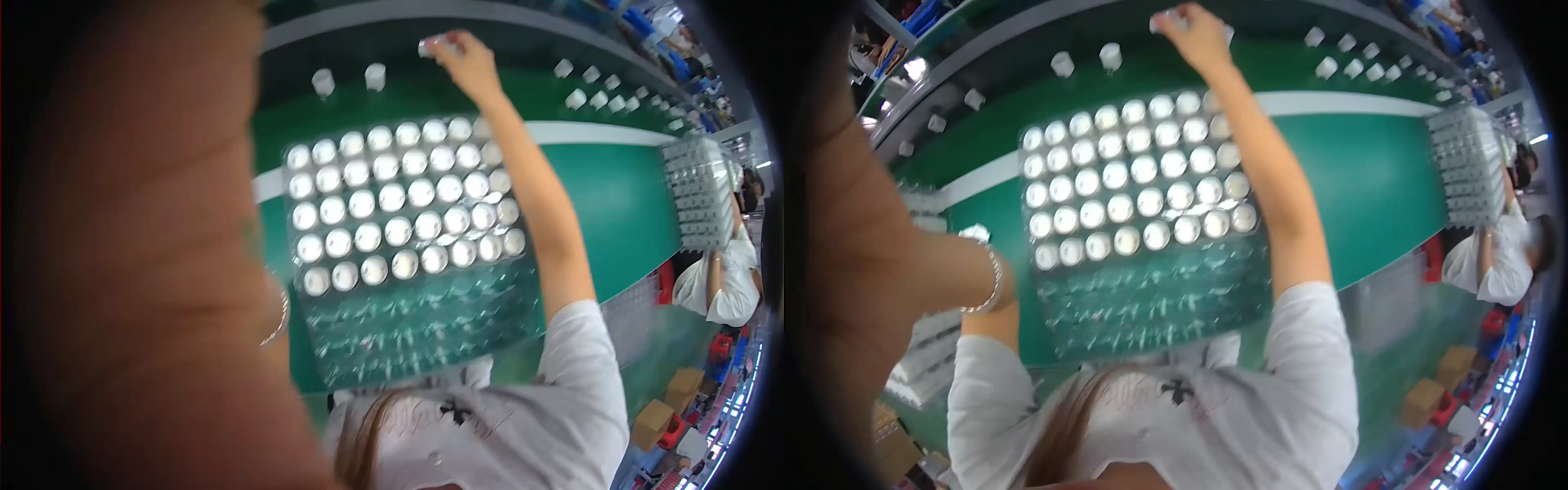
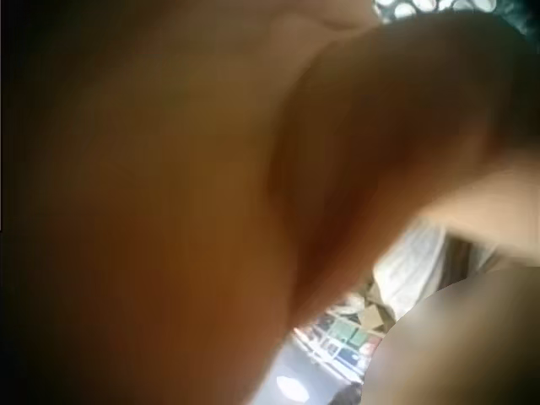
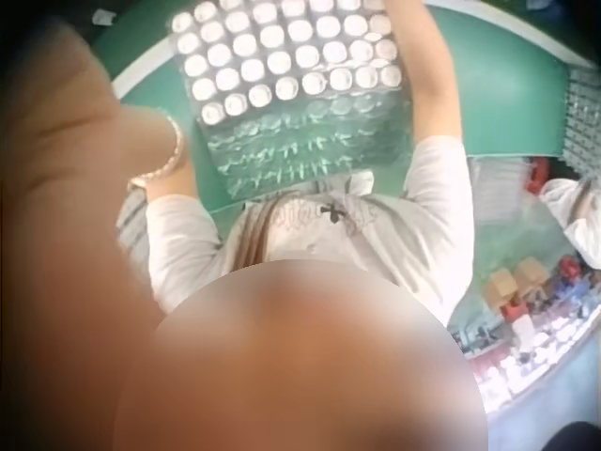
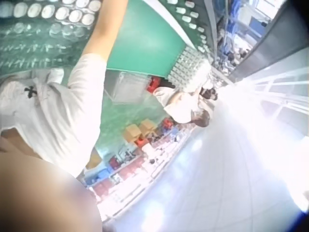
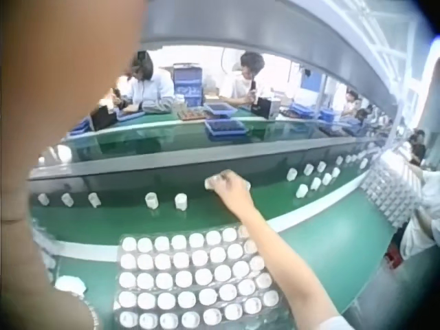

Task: Assembling electronic cigarette components by attaching casings and placing them into organized trays on a production line.

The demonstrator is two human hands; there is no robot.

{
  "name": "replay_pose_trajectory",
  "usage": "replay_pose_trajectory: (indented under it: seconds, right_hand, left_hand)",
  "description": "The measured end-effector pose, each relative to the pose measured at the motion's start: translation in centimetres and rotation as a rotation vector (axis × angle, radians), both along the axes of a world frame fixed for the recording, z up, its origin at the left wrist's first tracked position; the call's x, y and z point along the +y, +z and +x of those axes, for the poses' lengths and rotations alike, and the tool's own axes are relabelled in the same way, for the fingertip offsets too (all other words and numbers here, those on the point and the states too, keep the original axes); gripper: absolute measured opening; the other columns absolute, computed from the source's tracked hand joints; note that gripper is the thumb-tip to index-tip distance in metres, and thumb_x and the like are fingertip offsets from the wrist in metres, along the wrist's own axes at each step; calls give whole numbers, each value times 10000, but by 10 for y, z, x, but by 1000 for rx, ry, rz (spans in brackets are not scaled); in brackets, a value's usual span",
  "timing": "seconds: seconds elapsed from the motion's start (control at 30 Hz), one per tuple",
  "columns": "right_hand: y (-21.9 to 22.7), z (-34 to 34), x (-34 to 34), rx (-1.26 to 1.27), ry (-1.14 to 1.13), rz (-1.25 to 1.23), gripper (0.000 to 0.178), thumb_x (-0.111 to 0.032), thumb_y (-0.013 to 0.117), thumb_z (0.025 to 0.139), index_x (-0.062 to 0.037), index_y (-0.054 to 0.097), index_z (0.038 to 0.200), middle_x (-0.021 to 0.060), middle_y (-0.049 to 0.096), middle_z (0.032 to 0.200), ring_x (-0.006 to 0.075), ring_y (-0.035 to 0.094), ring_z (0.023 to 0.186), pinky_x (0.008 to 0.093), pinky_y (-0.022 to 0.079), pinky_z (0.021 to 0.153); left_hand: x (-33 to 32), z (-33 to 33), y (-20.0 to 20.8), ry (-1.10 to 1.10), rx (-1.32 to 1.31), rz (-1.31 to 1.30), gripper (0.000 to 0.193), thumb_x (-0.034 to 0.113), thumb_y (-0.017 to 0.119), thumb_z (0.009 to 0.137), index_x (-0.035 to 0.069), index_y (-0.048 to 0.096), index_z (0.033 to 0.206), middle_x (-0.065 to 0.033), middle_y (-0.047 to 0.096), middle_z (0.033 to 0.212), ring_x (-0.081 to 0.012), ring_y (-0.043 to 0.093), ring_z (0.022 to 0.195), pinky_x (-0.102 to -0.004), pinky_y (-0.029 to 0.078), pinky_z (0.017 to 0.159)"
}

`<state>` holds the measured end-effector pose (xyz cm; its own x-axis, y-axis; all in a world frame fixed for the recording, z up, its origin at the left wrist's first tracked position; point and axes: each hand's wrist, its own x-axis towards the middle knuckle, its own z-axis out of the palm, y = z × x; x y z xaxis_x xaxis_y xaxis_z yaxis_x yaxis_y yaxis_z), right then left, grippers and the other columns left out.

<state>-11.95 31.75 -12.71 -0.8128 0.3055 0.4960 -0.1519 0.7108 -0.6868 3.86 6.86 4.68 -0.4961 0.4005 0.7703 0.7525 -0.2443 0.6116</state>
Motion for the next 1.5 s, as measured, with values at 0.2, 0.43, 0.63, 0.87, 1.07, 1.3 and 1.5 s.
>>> replay_pose_trajectory:
  seconds: [0.2, 0.43, 0.63, 0.87, 1.07, 1.3, 1.5]
  right_hand:
    - [83, 90, -50, -145, 558, -772, 312, -275, 569, 940, 1, 578, 1085, 56, 595, 836, 106, 541, 623, 230, 460, 548]
    - [135, 151, -87, -199, 661, -927, 418, -69, 656, 835, 44, 497, 1204, 150, 592, 1089, 206, 643, 867, 316, 575, 685]
    - [140, 169, -106, 209, 638, -774, 482, -63, 698, 793, 44, 493, 1216, 216, 597, 1143, 244, 648, 933, 326, 571, 761]
    - [140, 190, -83, 454, 554, -280, 569, -157, 696, 739, 31, 502, 1240, 321, 591, 1138, 332, 625, 1042, 389, 529, 877]
    - [143, 192, -86, 371, 512, -265, 533, -150, 696, 727, 30, 529, 1201, 314, 603, 1120, 322, 628, 1039, 372, 530, 874]
    - [143, 193, -83, 379, 533, -249, 537, -168, 700, 750, 31, 518, 1214, 327, 595, 1123, 311, 653, 974, 335, 577, 709]
    - [144, 194, -84, 365, 556, -233, 559, -233, 705, 789, 40, 500, 1232, 328, 590, 1128, 298, 661, 940, 322, 576, 668]
  left_hand:
    - [-24, -33, -14, 26, -41, -89, 674, 152, 829, 653, 18, 522, 1237, -94, 512, 1235, -210, 542, 1054, -303, 470, 830]
    - [-19, -72, -23, -71, 196, -60, 506, 50, 798, 681, -23, 584, 1134, -115, 614, 1065, -179, 635, 940, -285, 534, 796]
    - [-53, -47, -12, 75, -105, -326, 451, 34, 780, 696, -41, 596, 1100, -123, 630, 1022, -186, 653, 910, -279, 555, 764]
    - [-58, -40, -11, -15, -130, -324, 438, 64, 782, 711, -55, 591, 1086, -136, 634, 1001, -192, 658, 897, -282, 562, 743]
    - [-53, -41, -11, -72, -148, -324, 431, 91, 784, 724, -67, 587, 1074, -147, 639, 983, -197, 663, 886, -284, 569, 725]
    - [-52, -42, -12, -146, -168, -322, 430, 122, 785, 739, -81, 582, 1059, -161, 643, 962, -203, 668, 873, -287, 576, 703]
    - [-53, -43, -13, -210, -188, -321, 435, 148, 787, 752, -93, 578, 1047, -172, 647, 944, -209, 672, 861, -289, 583, 685]
